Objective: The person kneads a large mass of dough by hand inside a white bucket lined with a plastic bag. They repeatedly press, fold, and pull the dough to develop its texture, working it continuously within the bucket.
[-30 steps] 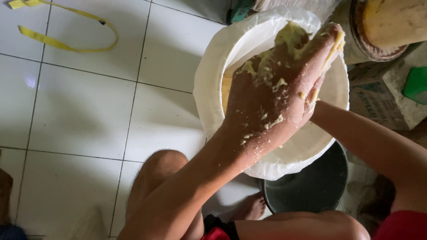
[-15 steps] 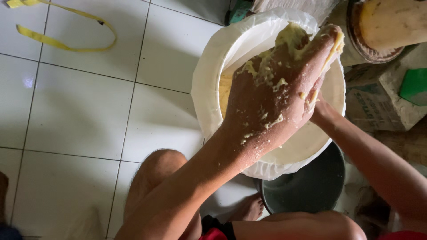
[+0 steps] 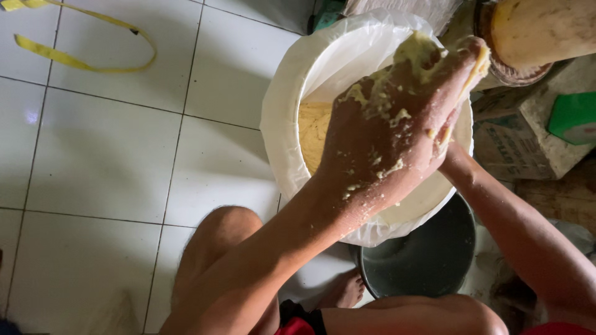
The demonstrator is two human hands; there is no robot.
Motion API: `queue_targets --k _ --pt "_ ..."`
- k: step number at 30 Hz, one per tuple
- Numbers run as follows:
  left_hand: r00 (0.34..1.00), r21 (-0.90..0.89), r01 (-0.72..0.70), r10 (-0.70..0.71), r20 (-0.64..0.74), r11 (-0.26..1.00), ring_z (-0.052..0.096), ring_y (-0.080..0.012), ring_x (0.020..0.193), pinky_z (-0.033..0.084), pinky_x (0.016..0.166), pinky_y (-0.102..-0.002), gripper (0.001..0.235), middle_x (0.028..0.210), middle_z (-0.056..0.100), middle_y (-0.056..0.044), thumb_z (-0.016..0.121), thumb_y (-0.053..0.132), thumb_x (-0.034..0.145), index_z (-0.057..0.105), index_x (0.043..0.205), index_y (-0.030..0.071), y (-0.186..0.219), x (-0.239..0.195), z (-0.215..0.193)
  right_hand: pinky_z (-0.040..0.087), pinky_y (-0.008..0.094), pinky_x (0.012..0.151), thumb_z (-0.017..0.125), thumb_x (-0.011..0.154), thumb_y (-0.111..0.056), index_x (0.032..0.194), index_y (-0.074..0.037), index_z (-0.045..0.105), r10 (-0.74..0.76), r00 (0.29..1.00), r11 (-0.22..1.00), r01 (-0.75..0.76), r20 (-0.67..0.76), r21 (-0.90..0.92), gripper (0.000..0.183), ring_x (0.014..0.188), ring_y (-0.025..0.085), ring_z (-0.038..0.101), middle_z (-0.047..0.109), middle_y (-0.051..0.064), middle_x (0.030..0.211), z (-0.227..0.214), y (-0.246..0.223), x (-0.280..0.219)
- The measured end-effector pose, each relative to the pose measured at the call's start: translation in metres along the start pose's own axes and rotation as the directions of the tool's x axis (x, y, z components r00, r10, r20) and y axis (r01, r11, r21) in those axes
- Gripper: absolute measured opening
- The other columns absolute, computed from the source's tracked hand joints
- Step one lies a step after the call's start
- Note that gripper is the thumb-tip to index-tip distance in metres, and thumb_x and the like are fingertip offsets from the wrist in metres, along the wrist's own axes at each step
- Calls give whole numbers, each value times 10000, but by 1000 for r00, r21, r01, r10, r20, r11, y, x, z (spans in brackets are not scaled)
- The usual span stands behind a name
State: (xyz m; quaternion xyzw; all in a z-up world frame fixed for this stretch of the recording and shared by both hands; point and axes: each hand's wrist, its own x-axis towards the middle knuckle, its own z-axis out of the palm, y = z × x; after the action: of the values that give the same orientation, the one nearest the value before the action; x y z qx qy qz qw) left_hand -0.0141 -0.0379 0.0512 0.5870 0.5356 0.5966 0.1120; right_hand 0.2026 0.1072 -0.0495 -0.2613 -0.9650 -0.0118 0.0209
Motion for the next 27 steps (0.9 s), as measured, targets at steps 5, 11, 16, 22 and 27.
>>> queue_targets --k 5,11,16,22,27 --pt "997 -28 36 -34 76 999 714 -152 865 594 777 -312 596 1187 727 -55 664 152 1042 385 1567 193 0 1 14 342 550 1145 746 892 -227 1409 -19 574 5 1000 1000 -5 7 -10 583 1399 407 439 487 218 1488 -3 -4 1" --pt "1000 11 20 -20 -1 1000 708 -174 917 593 798 -322 595 1229 690 -85 674 181 1025 381 1542 212 4 2 3 334 553 1152 747 898 -227 1421 -19 567 -9 1000 1000 9 11 -21 591 1410 407 429 476 221 1499 1 -12 11" --pt "998 46 32 -35 54 998 722 -158 951 603 818 -308 580 1263 695 -61 677 189 1029 397 1537 177 -3 7 -8 328 556 1157 748 903 -226 1431 -19 561 -16 1000 1000 17 21 -21 597 1418 407 421 466 223 1509 9 -19 22" --pt "999 61 20 -23 42 998 730 -153 1043 613 866 -280 539 1393 662 -64 656 183 1096 390 1563 145 -17 0 1 320 560 1164 749 909 -225 1442 -19 554 7 1000 1000 -7 19 -9 604 1429 406 411 455 225 1520 8 -3 20" --pt "982 -250 -154 120 -145 956 606 -234 1313 576 1080 -296 598 1542 472 -138 524 65 1133 274 1668 160 -28 10 20 314 562 1170 750 914 -225 1452 -19 548 7 1000 1000 -7 26 -23 611 1438 406 402 446 227 1530 -3 -12 10"
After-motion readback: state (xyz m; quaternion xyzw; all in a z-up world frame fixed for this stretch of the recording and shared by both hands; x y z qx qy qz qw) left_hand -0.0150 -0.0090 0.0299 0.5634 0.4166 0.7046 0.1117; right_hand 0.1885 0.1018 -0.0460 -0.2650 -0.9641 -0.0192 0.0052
